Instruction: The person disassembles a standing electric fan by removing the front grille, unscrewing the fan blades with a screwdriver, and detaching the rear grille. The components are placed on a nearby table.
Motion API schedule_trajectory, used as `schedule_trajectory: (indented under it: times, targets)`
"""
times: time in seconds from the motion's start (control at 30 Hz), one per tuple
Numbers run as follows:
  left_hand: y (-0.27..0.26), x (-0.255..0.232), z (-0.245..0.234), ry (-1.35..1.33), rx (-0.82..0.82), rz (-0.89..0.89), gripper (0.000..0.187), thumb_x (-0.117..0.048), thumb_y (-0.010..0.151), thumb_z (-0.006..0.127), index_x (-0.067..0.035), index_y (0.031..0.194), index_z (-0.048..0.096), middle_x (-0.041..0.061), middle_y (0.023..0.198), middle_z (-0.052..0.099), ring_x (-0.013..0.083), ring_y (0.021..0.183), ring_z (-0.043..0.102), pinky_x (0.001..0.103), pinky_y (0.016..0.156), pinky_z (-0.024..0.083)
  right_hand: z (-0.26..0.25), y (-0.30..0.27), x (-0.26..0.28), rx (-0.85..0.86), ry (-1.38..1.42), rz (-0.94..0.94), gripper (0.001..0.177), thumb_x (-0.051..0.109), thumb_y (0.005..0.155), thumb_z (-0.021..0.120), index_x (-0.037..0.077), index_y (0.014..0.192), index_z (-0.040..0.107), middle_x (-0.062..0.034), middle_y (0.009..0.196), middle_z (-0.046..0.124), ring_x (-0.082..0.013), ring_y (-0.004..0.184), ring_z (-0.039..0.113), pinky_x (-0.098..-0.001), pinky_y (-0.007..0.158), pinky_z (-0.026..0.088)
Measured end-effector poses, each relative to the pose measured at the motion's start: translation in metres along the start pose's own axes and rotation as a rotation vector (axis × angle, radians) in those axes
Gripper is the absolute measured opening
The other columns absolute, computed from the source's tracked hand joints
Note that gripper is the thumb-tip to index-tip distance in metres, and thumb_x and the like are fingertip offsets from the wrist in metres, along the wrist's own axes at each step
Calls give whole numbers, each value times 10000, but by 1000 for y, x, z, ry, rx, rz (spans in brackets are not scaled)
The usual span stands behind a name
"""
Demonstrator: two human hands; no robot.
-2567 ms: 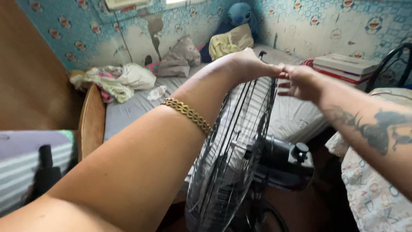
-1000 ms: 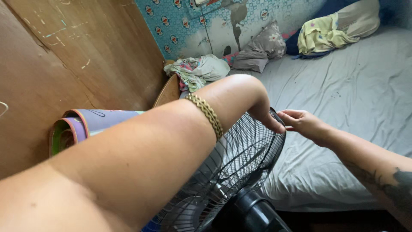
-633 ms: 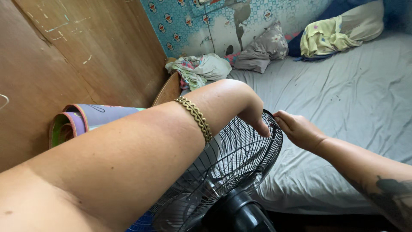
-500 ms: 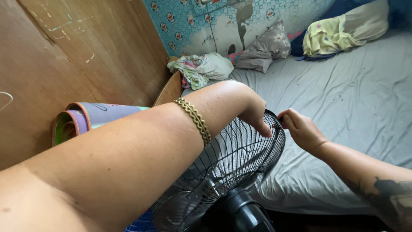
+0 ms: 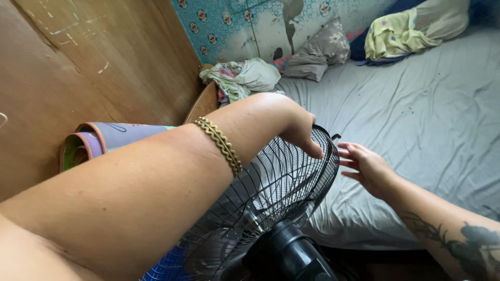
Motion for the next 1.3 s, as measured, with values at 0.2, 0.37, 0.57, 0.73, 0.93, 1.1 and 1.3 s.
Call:
schedule_trajectory:
  times: [0.2,0.37,0.57,0.73,0.93,1.1,1.3]
  targets:
    - [0,5,-5,-25,48,37,1002,-826,802,498,-92,1483,512,176,1457,579,345,1333,564,469,1101,447,26,4,26,62,-109,144,478,542,981,488,220,1318,595,28,1329,590,-240,1189,537,-495,902,469]
    - [-14,41,-7,-566,171,-38,782,-645,934,383,-69,1445,521,127,1487,560,365,1236,662,527,1008,560,33,4,29,4,-152,112,428,536,982,483,228,1200,684,48,1273,603,-239,1073,531,-485,867,469]
    - [-36,73,24,-917,228,68,804,-653,888,509,-153,1517,484,94,1604,454,299,1460,402,533,1076,369,38,9,27,-66,-133,118,396,509,995,496,191,1143,681,46,1194,638,-249,1047,544,-560,889,467]
    - [-62,75,37,-1102,304,-85,869,-735,777,551,-281,1509,435,137,1545,457,451,1388,458,670,960,511,38,11,26,-108,-126,114,354,503,992,486,228,1130,661,84,1165,648,-232,1040,541,-566,908,441]
    - [-73,78,34,-1076,151,4,864,-681,796,519,-201,1511,451,160,1547,483,432,1379,536,631,957,558,39,12,27,-143,-122,84,315,473,1009,506,208,1059,670,33,949,641,-174,933,565,-531,866,440]
    - [-103,94,49,-1095,23,74,875,-704,897,475,-262,1630,294,81,1679,289,333,1471,369,591,1069,416,31,12,29,-136,-99,44,276,423,1004,533,188,1030,676,30,925,655,-166,864,566,-450,831,456]
    - [-138,99,68,-1104,-44,23,876,-663,866,592,-382,1627,260,27,1616,436,250,1416,419,524,1011,453,27,9,32,-120,-88,82,265,405,988,557,170,1048,663,22,1005,648,-172,885,588,-429,815,489]
Point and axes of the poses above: each hand's wrist, its own y-axis towards the middle knuckle, its own z-axis out of the palm, x = y × z, the point moved 2 cm from there along y, towards the middle knuckle
